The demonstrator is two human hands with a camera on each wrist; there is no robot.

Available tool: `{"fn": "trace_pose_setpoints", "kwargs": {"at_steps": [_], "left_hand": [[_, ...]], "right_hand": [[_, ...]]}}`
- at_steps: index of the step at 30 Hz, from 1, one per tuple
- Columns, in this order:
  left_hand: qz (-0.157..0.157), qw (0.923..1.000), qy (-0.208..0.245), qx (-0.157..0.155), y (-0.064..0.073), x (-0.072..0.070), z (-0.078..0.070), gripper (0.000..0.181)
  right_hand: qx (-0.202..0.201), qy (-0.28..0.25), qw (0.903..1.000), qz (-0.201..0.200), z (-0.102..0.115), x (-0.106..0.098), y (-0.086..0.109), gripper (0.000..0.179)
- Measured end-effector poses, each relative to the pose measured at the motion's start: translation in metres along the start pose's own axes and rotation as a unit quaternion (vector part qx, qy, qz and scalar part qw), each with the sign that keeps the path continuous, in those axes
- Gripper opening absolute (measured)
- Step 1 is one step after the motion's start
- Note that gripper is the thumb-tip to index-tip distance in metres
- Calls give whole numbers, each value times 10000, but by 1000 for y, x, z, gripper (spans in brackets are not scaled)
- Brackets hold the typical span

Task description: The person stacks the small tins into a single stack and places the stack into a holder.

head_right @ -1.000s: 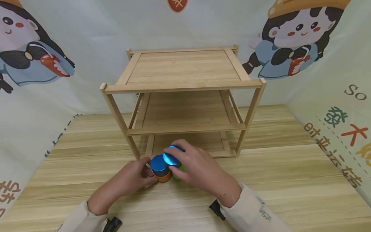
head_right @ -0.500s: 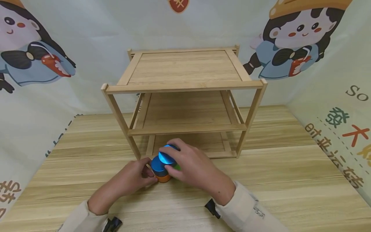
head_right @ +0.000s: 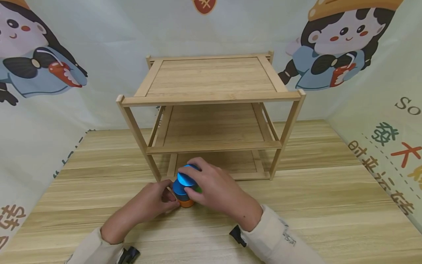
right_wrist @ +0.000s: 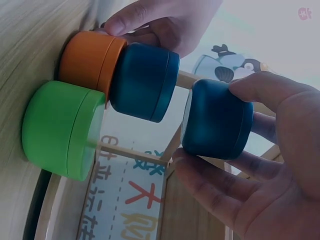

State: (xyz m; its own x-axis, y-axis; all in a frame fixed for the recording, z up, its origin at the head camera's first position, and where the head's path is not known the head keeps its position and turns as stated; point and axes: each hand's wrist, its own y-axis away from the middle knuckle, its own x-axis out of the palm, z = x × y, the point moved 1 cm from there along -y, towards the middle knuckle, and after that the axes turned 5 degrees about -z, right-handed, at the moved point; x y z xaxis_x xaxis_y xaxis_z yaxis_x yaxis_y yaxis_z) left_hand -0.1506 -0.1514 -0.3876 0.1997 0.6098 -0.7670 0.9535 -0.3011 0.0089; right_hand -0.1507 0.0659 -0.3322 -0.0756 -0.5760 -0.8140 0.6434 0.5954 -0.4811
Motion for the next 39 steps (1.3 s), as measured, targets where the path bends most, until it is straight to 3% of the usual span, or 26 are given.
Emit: {"fn": "trace_pose_setpoints", "kwargs": {"at_steps": [23, 39], "left_hand": [[-11, 10000, 11, -10, -2, 1, 1, 26], [30, 10000, -4, 51, -1, 1, 3, 27]], "right_hand": [[120, -246, 9995, 152, 0, 12, -4, 43], [75, -144, 9993, 344, 4, 16, -5, 42]]}}
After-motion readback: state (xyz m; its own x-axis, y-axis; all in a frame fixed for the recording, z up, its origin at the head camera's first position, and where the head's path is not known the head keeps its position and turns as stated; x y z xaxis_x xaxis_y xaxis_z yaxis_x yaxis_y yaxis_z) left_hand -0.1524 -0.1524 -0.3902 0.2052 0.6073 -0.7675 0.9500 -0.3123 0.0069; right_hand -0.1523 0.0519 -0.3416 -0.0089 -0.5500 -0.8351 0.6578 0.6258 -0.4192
